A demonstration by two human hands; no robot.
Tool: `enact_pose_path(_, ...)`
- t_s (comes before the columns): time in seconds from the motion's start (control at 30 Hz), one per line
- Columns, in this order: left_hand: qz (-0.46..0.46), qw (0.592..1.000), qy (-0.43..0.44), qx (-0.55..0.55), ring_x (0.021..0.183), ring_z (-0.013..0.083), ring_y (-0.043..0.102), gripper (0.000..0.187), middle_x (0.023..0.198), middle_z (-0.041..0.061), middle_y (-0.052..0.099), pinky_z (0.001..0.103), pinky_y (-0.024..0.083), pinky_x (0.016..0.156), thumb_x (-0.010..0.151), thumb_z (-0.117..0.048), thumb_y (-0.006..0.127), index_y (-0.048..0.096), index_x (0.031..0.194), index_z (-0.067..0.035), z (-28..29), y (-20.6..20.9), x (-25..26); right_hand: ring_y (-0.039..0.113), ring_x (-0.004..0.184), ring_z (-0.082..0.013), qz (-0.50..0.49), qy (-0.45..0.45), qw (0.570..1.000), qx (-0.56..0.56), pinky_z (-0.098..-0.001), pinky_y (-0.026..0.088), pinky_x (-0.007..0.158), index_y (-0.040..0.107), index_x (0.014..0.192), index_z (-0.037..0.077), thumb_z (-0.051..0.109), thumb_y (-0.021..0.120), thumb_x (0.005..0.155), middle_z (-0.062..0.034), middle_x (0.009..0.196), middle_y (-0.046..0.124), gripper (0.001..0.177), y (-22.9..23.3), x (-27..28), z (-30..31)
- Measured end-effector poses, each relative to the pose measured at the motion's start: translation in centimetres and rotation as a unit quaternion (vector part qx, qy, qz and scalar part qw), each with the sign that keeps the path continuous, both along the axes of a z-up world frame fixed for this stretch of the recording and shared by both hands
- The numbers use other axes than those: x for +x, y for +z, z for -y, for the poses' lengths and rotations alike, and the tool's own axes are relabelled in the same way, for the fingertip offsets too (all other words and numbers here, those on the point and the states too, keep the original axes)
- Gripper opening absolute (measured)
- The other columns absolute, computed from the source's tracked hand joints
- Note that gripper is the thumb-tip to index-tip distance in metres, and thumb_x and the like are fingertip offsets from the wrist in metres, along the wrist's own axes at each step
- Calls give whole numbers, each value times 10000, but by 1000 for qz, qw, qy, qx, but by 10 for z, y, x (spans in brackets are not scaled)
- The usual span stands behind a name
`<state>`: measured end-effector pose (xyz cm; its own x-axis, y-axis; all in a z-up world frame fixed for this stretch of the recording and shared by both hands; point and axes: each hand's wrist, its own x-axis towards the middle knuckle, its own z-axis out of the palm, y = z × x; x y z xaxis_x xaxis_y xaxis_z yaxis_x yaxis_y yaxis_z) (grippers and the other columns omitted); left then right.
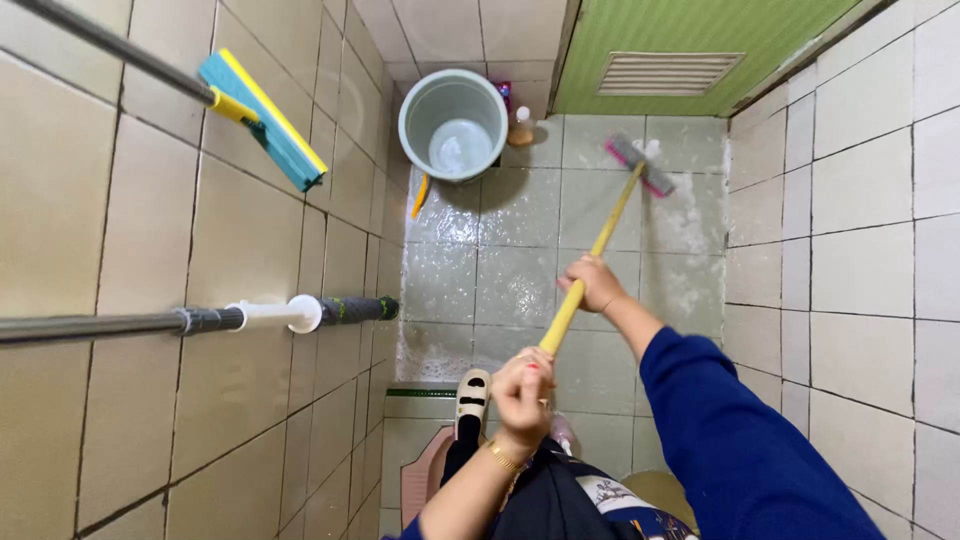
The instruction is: The person scrubs a tiled bathroom floor with a long-handled brush, repeatedly adding water from a bucket using a small scoop. They move the brush back and forth across the floor, occasionally stepping over a drain grate and repositioning the bucket.
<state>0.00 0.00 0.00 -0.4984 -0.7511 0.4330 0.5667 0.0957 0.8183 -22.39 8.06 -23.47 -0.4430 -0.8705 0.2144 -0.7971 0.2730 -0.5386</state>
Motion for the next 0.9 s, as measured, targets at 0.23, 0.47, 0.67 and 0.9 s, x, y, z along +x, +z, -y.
enact_pose_path(0.23,139,983,-73,-91,526,173,418,343,562,60,489,305,384,518,932,-182,455,441,601,-95,48,211,58,461,472,-218,71,-40,967,-242,-362,397,469,508,538,122,68,734,747,-28,538,535,312,169,140,46)
enact_pose_path(0.47,225,959,-173,19,552,154,550,166,637,87,623,272,435,536,907,-67,604,618,756,1,10,121,77,467,436,-201,50,-32,974,-217,-327,457,494,506,551,148,55,650,754,-9,500,538,265,103,114,9)
enact_pose_path(0.67,160,980,-116,16,634,213,481,265,633,71,542,347,494,702,880,1,469,489,621,-51,-34,30,-16,552,633,-278,4,-122,990,-68,-378,496,723,589,598,123,133,717,791,-54,629,606,232,8,-1,-52)
enact_pose_path(0.9,129,957,-252,66,563,164,387,339,595,54,463,291,353,534,919,25,413,424,589,-51,-1,145,-56,366,529,-245,-22,-255,940,-226,-393,334,514,430,604,110,7,684,812,-48,563,424,344,106,54,-58)
